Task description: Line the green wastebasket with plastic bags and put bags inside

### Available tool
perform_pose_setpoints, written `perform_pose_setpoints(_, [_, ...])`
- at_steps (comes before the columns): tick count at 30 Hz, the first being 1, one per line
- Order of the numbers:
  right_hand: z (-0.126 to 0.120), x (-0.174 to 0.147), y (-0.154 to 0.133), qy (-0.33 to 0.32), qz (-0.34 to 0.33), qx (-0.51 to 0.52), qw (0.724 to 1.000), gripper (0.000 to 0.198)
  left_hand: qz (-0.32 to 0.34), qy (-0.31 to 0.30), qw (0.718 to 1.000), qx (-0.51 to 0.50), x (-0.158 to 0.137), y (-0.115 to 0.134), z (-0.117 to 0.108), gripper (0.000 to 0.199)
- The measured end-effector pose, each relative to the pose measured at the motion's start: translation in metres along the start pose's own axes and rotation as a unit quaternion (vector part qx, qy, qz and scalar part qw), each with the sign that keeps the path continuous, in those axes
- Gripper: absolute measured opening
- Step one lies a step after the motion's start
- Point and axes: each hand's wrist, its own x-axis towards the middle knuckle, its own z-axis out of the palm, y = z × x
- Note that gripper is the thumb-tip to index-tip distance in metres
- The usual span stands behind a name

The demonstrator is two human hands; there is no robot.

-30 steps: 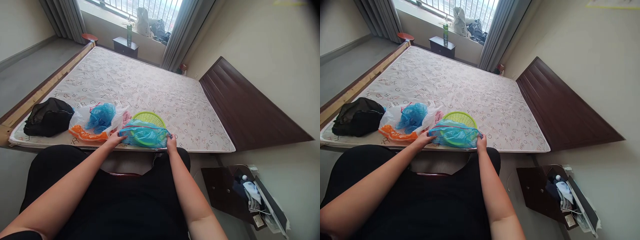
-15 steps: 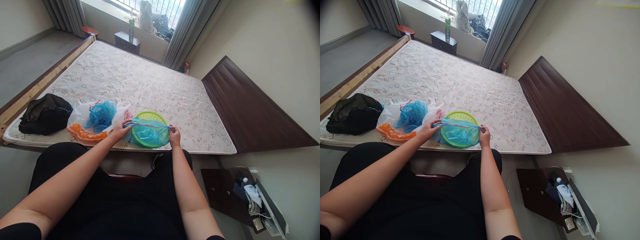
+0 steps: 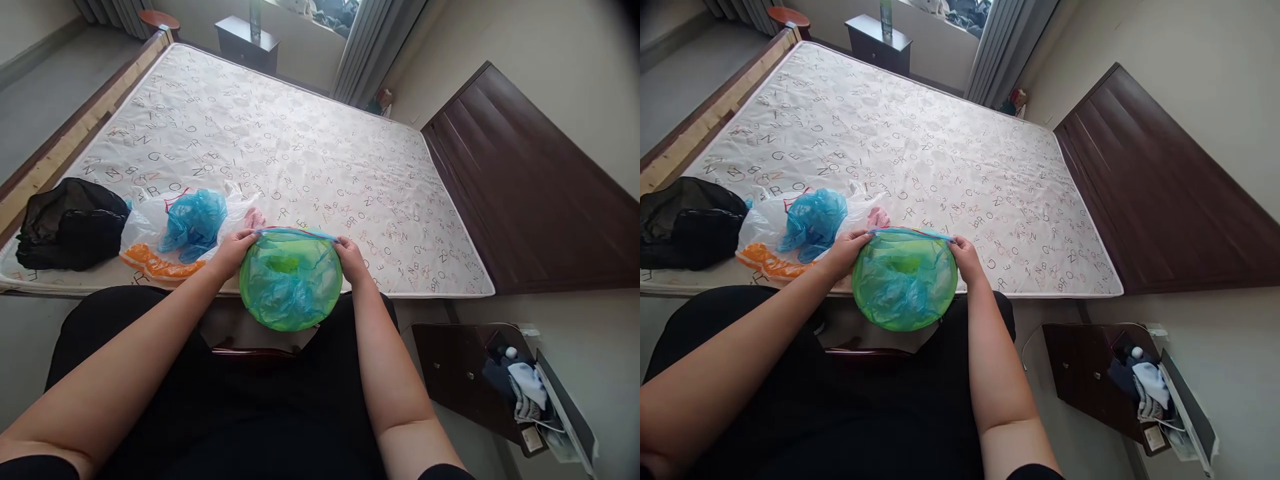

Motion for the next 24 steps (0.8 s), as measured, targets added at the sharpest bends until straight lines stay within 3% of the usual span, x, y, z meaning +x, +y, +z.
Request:
perform_pose_setpoints(3, [0.011,0.001,0.001,-0.031,0.061,0.028,0.997,0.026,-0.058,-0.024,0.994,-0.089,0.000,-0.003,0.006,0.051])
perform_pose_setpoints(7, [0.017,0.010,0.009,0.024,0.118,0.024,0.992,0.020,-0.114,-0.071,0.984,-0.117,0.005,-0.017,0.009,0.045])
perform_pose_setpoints(12, [0.006,0.023,0.017,0.070,0.147,0.009,0.987,0.027,-0.129,-0.013,0.991,-0.046,0.010,-0.038,0.008,0.043])
perform_pose_setpoints(16, [-0.001,0.007,-0.001,0.161,0.028,-0.042,0.986,0.034,-0.112,0.002,0.994,0.011,0.010,-0.038,0.006,0.059])
perform_pose_setpoints(18, [0.003,-0.013,-0.016,0.229,-0.088,-0.132,0.960,0.037,-0.098,-0.031,0.994,0.029,0.008,-0.036,0.006,0.063])
perform_pose_setpoints(19, [0.007,-0.025,-0.023,0.261,-0.157,-0.182,0.935,0.038,-0.093,-0.049,0.994,0.031,0.007,-0.035,0.007,0.063])
perform_pose_setpoints(21, [0.018,-0.045,-0.032,0.252,-0.262,-0.256,0.896,0.035,-0.085,-0.079,0.993,0.024,0.004,-0.033,0.009,0.058])
perform_pose_setpoints(24, [0.033,-0.061,-0.032,0.180,-0.286,-0.314,0.887,0.027,-0.076,-0.111,0.991,0.010,0.001,-0.031,0.014,0.048])
